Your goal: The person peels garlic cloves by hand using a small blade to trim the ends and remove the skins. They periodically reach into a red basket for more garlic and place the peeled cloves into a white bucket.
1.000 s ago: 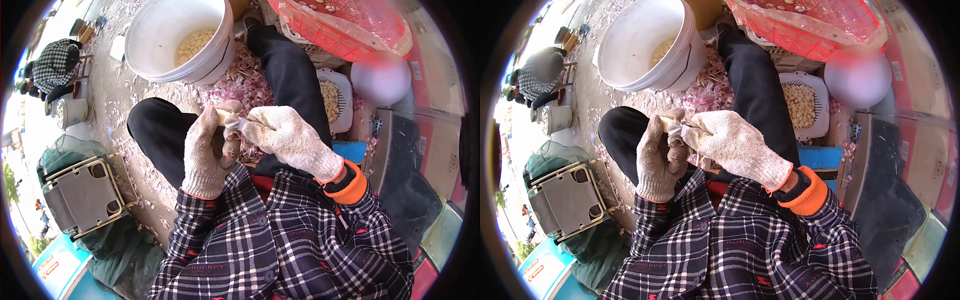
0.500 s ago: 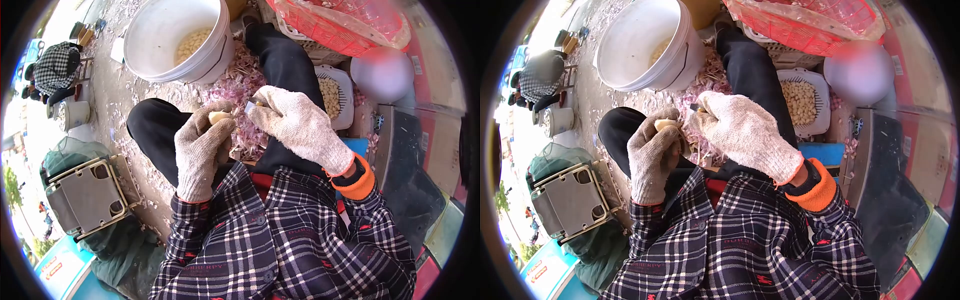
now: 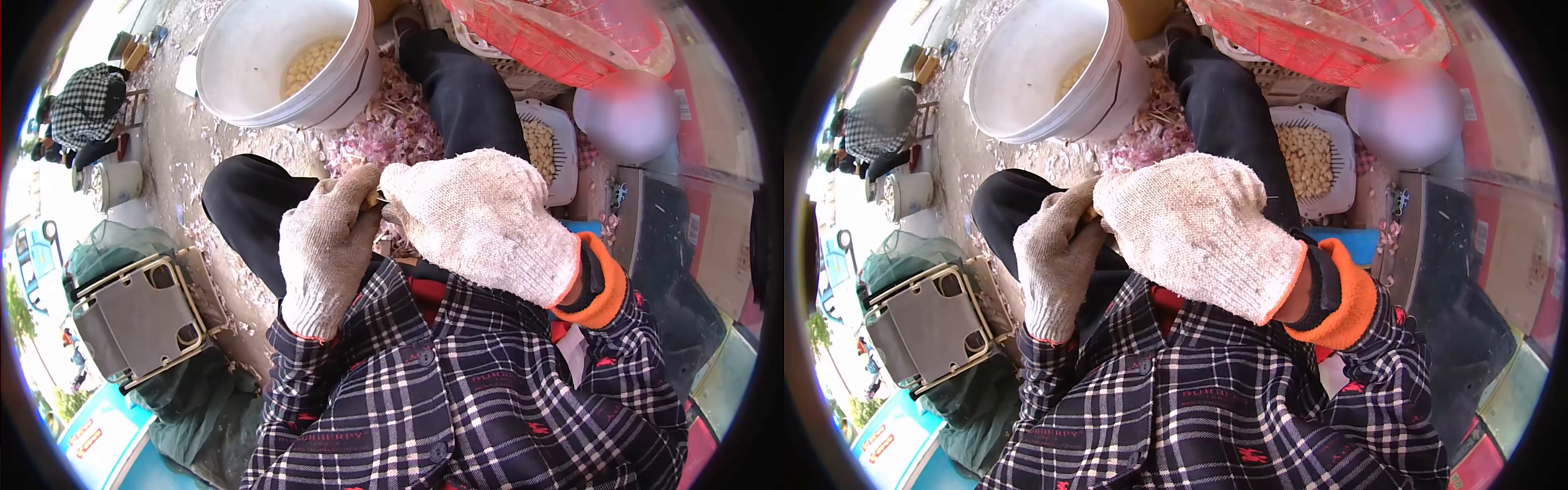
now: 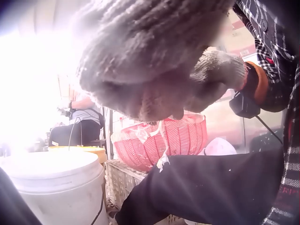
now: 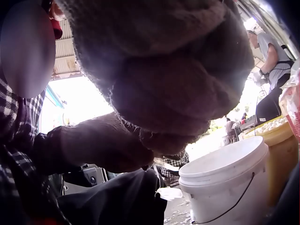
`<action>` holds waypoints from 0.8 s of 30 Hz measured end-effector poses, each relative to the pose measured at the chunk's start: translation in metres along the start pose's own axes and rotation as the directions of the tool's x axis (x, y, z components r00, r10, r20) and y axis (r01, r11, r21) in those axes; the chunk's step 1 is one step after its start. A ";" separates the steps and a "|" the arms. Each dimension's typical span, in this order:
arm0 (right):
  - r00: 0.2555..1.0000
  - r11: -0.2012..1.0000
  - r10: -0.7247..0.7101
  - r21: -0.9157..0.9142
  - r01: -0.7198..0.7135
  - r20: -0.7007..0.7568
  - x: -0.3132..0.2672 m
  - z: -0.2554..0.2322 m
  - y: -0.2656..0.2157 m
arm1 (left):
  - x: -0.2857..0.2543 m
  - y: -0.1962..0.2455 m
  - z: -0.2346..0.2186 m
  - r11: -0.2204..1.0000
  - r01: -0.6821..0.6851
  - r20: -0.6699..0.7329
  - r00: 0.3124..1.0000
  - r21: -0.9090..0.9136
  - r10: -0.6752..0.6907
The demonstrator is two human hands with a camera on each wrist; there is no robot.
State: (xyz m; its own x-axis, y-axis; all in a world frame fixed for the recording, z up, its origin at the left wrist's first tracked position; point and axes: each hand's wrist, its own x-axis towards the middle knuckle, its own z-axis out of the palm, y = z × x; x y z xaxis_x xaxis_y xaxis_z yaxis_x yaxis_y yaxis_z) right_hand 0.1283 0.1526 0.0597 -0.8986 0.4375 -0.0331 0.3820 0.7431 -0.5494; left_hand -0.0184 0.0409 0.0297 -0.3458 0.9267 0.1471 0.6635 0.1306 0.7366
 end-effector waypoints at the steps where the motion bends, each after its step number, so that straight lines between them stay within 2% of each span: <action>1: 0.998 1.000 0.006 -0.025 -0.004 0.061 0.000 0.000 0.001 | 0.002 0.005 -0.003 0.995 0.033 0.101 0.994 0.097 -0.043; 2: 0.998 1.000 0.007 -0.025 -0.005 0.063 0.000 -0.002 0.001 | 0.003 0.009 -0.006 0.979 0.054 0.196 0.976 0.194 -0.093; 4: 0.997 0.998 -0.034 -0.052 0.038 0.071 -0.001 -0.004 0.002 | 0.003 0.008 -0.006 0.970 0.028 0.239 0.967 0.240 -0.087; 5: 0.997 0.998 -0.031 -0.051 0.034 0.072 0.000 -0.004 0.003 | 0.001 0.003 -0.004 0.997 0.033 0.193 0.980 0.072 -0.046; 6: 0.998 1.000 0.003 0.026 -0.005 0.070 0.001 -0.003 0.006 | -0.003 -0.003 -0.002 0.995 0.027 0.140 0.990 -0.098 -0.013; 7: 0.997 0.994 0.037 0.100 -0.044 0.069 0.003 -0.002 0.008 | -0.002 -0.006 0.000 0.981 -0.002 0.084 0.996 -0.194 0.019; 8: 0.997 0.994 0.039 0.099 -0.046 0.067 0.003 -0.001 0.012 | -0.004 -0.005 -0.001 0.981 -0.005 0.084 0.996 -0.196 0.022; 9: 0.995 0.978 0.081 0.187 -0.091 0.061 0.003 0.000 0.015 | -0.003 0.009 -0.007 0.834 0.353 0.190 0.935 -0.424 -0.300; 10: 0.991 0.951 0.123 0.277 -0.135 0.060 0.004 0.000 0.015 | -0.003 0.017 -0.010 0.517 0.642 0.363 0.757 -0.566 -0.543; 11: 0.960 0.891 0.203 0.371 -0.263 0.194 0.003 -0.006 0.014 | -0.003 0.018 -0.006 0.428 0.624 0.367 0.756 -0.654 -0.542; 12: 0.959 0.889 0.207 0.373 -0.266 0.192 0.002 -0.008 0.013 | -0.005 0.016 -0.005 0.429 0.626 0.370 0.755 -0.651 -0.541; 14: 0.911 0.817 0.297 0.419 -0.397 0.285 -0.001 -0.011 0.012 | -0.009 0.009 -0.003 0.263 0.625 0.455 0.742 -0.735 -0.492; 15: 0.911 0.815 0.298 0.420 -0.398 0.285 -0.004 -0.007 0.014 | -0.010 0.006 0.000 0.248 0.602 0.442 0.756 -0.759 -0.483; 16: 0.933 0.836 0.296 0.417 -0.357 0.206 -0.010 0.001 0.019 | -0.013 0.002 0.003 0.250 0.602 0.442 0.757 -0.758 -0.481; 17: 0.948 0.855 0.291 0.411 -0.317 0.126 -0.014 0.006 0.023 | -0.017 -0.003 0.006 0.215 0.543 0.415 0.795 -0.811 -0.443; 18: 0.948 0.854 0.292 0.413 -0.317 0.125 -0.017 0.007 0.025 | -0.019 -0.006 0.007 0.175 0.483 0.384 0.829 -0.858 -0.407; 20: 0.904 0.784 0.371 0.450 -0.427 0.210 -0.022 0.007 0.031 | -0.018 -0.006 0.008 0.132 0.510 0.422 0.809 -0.850 -0.408; 21: 0.853 0.714 0.441 0.467 -0.522 0.279 -0.020 0.002 0.029 | -0.019 -0.008 0.011 0.088 0.484 0.418 0.822 -0.871 -0.387; 22: 0.852 0.711 0.445 0.469 -0.524 0.276 -0.020 0.001 0.029 | -0.020 -0.009 0.013 0.043 0.460 0.414 0.833 -0.887 -0.367; 24: 0.792 0.270 0.443 0.779 -0.565 0.421 -0.020 -0.001 0.031 | -0.019 -0.005 0.012 0.022 0.486 0.442 0.812 -0.873 -0.381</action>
State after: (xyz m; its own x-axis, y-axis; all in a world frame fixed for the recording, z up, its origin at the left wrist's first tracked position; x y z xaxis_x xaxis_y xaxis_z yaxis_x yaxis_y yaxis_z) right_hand 0.1581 0.1674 0.0444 -0.6334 0.4623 -0.6205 0.4429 -0.4409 -0.7807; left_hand -0.0072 0.0272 0.0157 -0.2398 0.8587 -0.4530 -0.7328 0.1459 0.6646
